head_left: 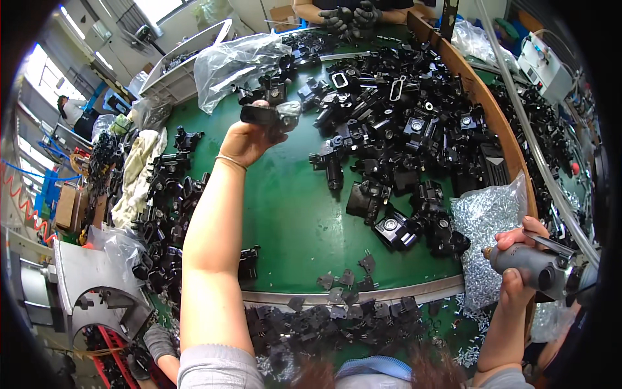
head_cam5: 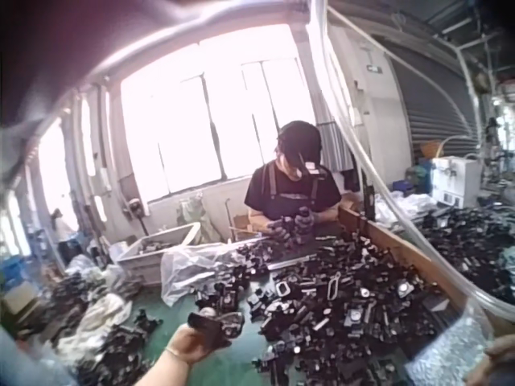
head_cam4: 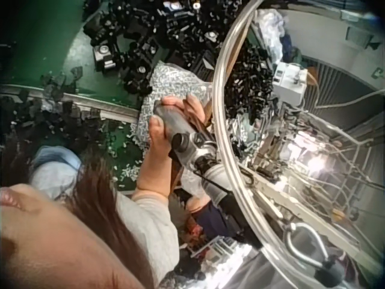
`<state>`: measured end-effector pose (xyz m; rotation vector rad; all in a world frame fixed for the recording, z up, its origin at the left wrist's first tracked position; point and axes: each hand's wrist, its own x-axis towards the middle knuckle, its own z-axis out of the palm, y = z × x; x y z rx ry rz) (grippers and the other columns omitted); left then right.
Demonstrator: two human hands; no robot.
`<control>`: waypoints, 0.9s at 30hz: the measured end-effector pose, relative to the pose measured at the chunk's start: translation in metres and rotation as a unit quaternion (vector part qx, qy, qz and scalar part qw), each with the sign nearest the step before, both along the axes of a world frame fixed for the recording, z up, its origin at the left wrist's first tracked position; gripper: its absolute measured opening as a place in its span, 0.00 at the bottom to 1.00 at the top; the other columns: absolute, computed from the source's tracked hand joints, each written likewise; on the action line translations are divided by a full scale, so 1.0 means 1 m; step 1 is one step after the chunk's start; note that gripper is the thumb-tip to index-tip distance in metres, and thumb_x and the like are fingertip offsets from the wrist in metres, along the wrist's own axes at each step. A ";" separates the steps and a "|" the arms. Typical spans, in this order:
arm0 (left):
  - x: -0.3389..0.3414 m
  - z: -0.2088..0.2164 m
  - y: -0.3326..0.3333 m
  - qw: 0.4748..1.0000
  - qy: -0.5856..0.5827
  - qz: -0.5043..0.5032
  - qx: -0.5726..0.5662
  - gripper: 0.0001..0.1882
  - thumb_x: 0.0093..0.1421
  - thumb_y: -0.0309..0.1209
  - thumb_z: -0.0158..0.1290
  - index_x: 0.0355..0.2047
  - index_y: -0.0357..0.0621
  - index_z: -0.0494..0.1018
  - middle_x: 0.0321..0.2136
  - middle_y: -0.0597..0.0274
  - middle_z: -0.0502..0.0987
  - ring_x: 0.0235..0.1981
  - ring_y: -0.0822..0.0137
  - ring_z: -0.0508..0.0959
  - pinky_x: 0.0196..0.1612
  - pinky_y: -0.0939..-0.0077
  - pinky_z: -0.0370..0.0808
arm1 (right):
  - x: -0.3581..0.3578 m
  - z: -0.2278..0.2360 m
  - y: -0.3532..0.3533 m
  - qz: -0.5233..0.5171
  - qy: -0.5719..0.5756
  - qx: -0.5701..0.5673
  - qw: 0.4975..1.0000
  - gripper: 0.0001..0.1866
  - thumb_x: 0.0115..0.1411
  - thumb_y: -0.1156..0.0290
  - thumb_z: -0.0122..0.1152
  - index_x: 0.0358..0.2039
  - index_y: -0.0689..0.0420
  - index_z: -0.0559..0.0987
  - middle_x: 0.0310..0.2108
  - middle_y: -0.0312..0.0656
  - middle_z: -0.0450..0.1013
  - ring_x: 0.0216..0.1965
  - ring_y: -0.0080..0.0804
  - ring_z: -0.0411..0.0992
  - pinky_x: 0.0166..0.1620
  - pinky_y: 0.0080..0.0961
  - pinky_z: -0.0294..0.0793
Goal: Assembling small mechanical components using a pneumatic screwdriver at a factory workbench.
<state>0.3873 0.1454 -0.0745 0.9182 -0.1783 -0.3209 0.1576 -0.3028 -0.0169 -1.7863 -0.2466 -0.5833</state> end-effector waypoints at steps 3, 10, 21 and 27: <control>0.003 0.002 -0.002 0.999 -0.036 -0.035 -0.020 0.17 0.55 0.29 0.54 0.45 0.45 0.68 0.38 0.56 0.76 0.39 0.59 0.77 0.46 0.60 0.75 | -0.005 0.005 -0.002 0.005 0.013 -0.004 1.000 0.45 0.46 0.50 0.70 0.56 0.66 0.62 0.33 0.40 0.72 0.37 0.29 0.70 0.45 0.28 0.71; 0.007 0.003 -0.021 0.998 0.012 -0.041 -0.053 0.15 0.56 0.32 0.55 0.43 0.43 0.69 0.36 0.55 0.76 0.38 0.59 0.78 0.47 0.65 0.75 | -0.017 0.002 -0.006 0.036 0.037 0.002 0.999 0.44 0.48 0.52 0.69 0.57 0.65 0.61 0.35 0.40 0.71 0.39 0.29 0.69 0.48 0.26 0.67; -0.014 0.040 -0.131 0.886 -0.268 -0.260 -0.277 0.04 0.59 0.30 0.52 0.33 0.44 0.71 0.40 0.55 0.68 0.49 0.54 0.71 0.56 0.48 0.69 | -0.026 0.006 -0.012 0.049 0.010 0.010 0.999 0.40 0.44 0.63 0.71 0.55 0.64 0.65 0.35 0.41 0.73 0.39 0.26 0.71 0.44 0.26 0.71; -0.079 0.046 -0.123 0.937 -0.243 -0.184 -0.169 0.09 0.59 0.28 0.51 0.21 0.45 0.71 0.34 0.58 0.64 0.46 0.53 0.70 0.53 0.56 0.67 | -0.029 0.012 -0.007 0.060 0.053 0.060 0.995 0.36 0.45 0.70 0.71 0.54 0.63 0.67 0.37 0.39 0.73 0.39 0.23 0.70 0.45 0.23 0.69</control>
